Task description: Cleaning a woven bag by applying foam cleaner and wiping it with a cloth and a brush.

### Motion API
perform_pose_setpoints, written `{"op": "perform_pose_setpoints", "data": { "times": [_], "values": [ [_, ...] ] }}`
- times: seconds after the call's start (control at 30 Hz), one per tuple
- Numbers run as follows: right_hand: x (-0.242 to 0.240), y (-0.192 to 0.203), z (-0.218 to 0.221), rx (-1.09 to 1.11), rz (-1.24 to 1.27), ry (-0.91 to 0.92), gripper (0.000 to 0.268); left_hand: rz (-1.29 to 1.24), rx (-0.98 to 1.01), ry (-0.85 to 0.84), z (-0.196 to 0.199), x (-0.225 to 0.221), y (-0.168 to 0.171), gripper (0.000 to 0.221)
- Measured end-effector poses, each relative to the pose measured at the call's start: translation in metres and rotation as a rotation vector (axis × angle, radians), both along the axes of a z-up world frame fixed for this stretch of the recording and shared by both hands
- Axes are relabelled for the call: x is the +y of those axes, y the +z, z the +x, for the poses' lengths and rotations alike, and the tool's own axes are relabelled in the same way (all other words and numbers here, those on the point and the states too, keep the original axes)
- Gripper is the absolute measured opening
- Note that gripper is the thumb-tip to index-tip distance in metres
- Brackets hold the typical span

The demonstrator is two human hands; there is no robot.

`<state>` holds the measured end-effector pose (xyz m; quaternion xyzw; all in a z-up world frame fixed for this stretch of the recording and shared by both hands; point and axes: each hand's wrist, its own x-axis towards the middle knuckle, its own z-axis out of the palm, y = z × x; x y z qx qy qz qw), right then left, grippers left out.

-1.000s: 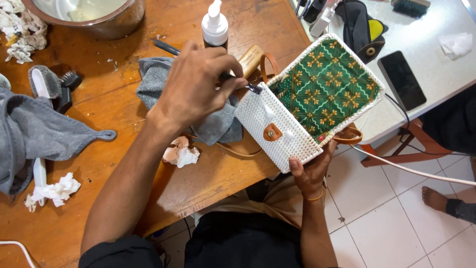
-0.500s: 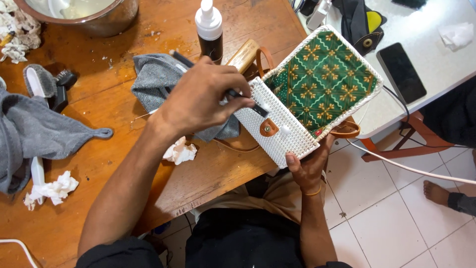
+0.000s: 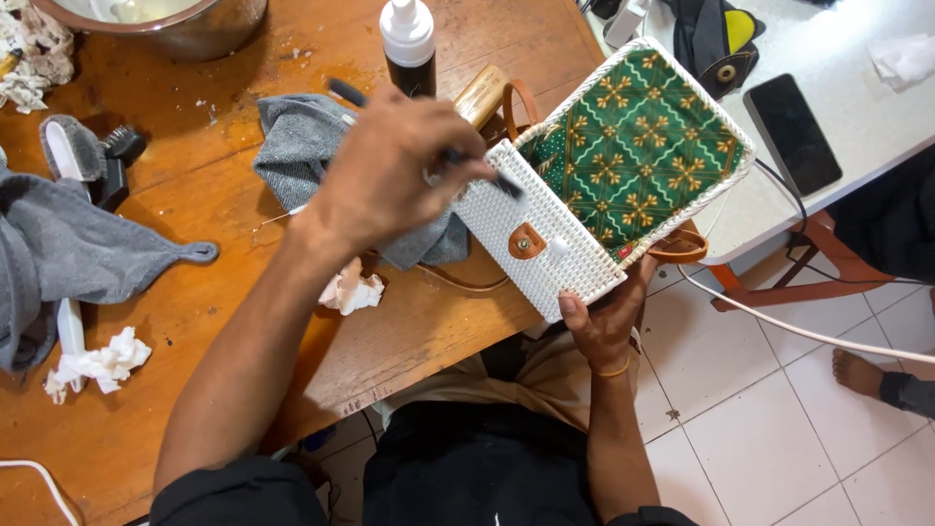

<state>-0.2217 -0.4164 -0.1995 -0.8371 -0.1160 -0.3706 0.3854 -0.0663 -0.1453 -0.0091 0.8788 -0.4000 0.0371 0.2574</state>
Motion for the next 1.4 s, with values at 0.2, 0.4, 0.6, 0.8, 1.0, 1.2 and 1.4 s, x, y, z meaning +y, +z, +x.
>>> {"op": "perform_pose_setpoints", "data": {
  "times": [0.2,0.4,0.6,0.8,1.0,1.2,1.4],
  "values": [
    [0.014,0.039,0.004,0.051,0.079,0.011,0.081,-0.085,-0.049,-0.017,-0.005,-0.008,-0.002,0.018],
    [0.012,0.031,0.004,0.038,0.050,0.001,0.082,-0.018,-0.086,0.036,-0.001,-0.003,-0.008,0.018],
    [0.015,0.036,0.005,0.021,0.104,0.045,0.081,-0.113,-0.058,-0.141,-0.028,-0.027,0.002,0.013],
    [0.006,0.011,0.003,-0.008,0.071,0.046,0.086,-0.004,-0.003,-0.048,-0.013,-0.015,0.000,0.016],
    [-0.001,-0.013,-0.003,-0.051,-0.106,-0.060,0.095,-0.095,-0.109,-0.095,-0.021,-0.021,-0.002,0.016],
    [-0.001,-0.016,-0.001,-0.072,-0.161,-0.105,0.094,-0.089,-0.092,-0.055,-0.013,-0.016,-0.004,0.018],
    [0.001,-0.010,-0.002,-0.075,-0.146,-0.106,0.094,-0.155,-0.105,-0.130,-0.022,-0.025,-0.001,0.013]
  ]
}}
